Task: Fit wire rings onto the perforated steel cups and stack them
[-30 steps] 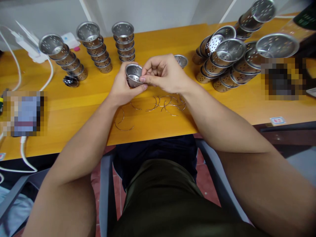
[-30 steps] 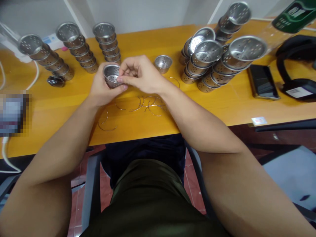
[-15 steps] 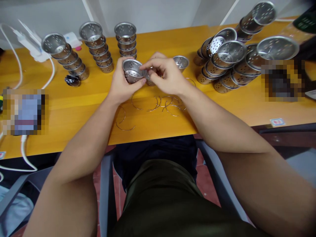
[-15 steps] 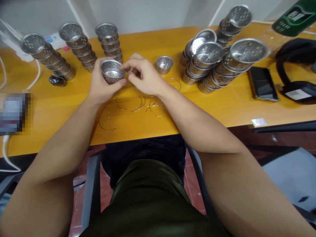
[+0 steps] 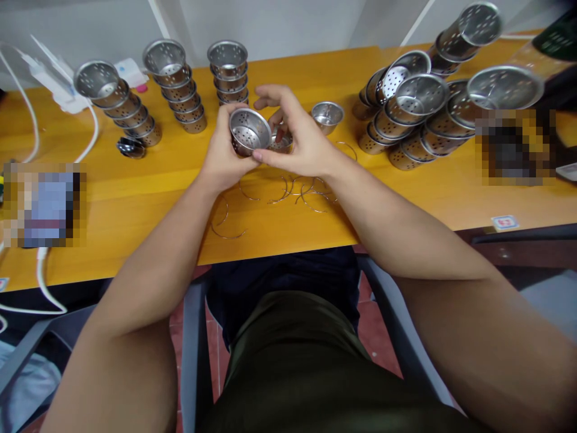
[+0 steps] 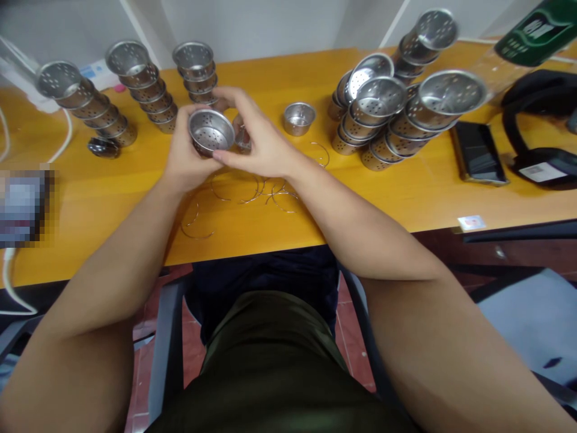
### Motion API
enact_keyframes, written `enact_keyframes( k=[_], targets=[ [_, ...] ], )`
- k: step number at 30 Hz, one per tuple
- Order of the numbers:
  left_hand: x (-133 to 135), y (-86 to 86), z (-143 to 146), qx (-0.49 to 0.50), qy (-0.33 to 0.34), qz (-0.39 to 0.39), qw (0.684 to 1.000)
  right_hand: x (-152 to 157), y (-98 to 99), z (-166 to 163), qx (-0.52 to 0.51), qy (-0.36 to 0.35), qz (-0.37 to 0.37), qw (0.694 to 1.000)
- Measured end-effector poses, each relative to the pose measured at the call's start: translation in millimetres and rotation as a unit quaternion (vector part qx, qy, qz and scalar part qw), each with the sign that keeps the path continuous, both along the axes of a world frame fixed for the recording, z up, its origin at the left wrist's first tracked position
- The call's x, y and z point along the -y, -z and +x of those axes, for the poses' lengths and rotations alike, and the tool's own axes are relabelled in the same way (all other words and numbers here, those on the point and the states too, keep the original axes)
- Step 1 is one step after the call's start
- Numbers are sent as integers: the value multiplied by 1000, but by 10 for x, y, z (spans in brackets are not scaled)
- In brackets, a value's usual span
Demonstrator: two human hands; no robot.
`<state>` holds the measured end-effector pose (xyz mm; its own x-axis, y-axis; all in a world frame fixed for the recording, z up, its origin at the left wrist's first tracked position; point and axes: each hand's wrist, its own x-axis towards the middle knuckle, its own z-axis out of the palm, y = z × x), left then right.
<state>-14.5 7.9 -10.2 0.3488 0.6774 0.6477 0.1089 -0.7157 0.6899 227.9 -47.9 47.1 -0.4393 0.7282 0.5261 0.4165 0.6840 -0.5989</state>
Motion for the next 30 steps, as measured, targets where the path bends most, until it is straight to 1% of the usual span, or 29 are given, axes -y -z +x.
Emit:
enact_keyframes(
  k=[4,5,8,9,10,12,14,15,16,18,20,23,25,28,30],
  targets=[
    [161,-107,45,-63,18,-34,997,57,-140,33,58,54,13,997],
    [195,-135,43,-84,17,-44,995,55,-164,62,55,76,26,995],
    [243,-179,7,-182,16,-67,981,5,-195,185,-19,151,118,981],
    [243,-178,-8,-213,19,-68,975,-21,-195,230,-31,182,136,973],
    [240,-173,-22,-234,23,-67,970,-47,-191,271,-23,215,138,967],
    [233,-159,-42,-263,29,-70,962,-100,-172,332,55,276,105,954],
    [236,-156,-50,-275,20,-80,958,-155,-133,357,162,307,78,934],
    [241,-161,-52,-275,10,-84,958,-186,-104,357,188,314,75,928],
    [248,-169,-53,-273,-1,-84,958,-219,-71,353,187,316,75,927],
    [261,-189,-52,-267,-23,-81,960,-282,-3,338,132,319,71,936],
    [269,-203,-47,-261,-41,-81,961,-332,50,329,89,317,43,943],
    [281,-211,-30,-250,-55,-97,962,-378,106,333,121,306,-28,944],
    [290,-217,-21,-215,-68,-102,969,-406,152,341,142,306,-64,939],
    [274,-229,-33,-147,-100,-97,979,-444,231,348,168,301,-79,935],
    [223,-225,-61,-131,-119,-90,980,-450,260,346,182,297,-76,934]
  ],
)
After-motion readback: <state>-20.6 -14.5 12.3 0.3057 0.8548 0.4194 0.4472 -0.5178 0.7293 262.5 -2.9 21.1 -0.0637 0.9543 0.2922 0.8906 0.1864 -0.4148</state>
